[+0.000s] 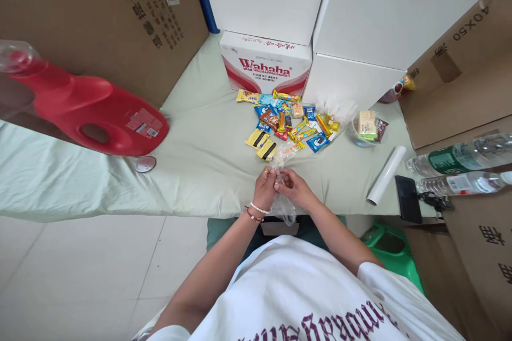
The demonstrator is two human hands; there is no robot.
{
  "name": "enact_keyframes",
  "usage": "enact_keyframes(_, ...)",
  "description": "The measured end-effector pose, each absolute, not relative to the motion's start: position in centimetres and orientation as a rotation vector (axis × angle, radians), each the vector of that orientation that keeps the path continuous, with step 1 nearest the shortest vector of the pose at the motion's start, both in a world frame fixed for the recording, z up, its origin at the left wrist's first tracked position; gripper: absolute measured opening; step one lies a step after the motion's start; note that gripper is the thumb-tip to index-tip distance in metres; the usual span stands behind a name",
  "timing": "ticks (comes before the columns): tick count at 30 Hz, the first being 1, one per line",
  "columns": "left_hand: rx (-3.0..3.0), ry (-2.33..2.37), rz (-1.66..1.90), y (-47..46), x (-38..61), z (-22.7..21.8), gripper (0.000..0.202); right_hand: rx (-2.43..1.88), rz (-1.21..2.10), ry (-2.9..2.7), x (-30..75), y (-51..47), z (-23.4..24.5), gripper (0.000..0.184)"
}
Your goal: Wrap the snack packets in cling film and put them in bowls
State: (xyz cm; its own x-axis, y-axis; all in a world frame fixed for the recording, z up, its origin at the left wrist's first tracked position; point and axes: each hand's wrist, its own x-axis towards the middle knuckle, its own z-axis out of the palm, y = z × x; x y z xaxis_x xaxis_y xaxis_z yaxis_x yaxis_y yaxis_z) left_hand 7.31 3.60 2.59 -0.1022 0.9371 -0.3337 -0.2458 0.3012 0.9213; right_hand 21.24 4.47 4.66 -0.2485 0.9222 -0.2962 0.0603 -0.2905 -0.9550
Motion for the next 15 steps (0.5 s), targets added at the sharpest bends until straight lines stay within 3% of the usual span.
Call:
enact_keyframes(3,0.632,1.252,1.202,3.7,6.7,3.0,0.044,-1.314,1.799,-0.958,21.7,4.9,3.8,0.049)
enact_keyframes(10,0.563,1.316,1.258,3.8,5.3,3.2,0.045,-1.258,1.674,-0.697,25.8,5.6,4.4,0.043)
enact_keyframes(15,0.634,1.188,1.141,2.9,6.4,3.6,0.050,-1.231,1.966,-0.712,26.5,6.1,5.5,0.062)
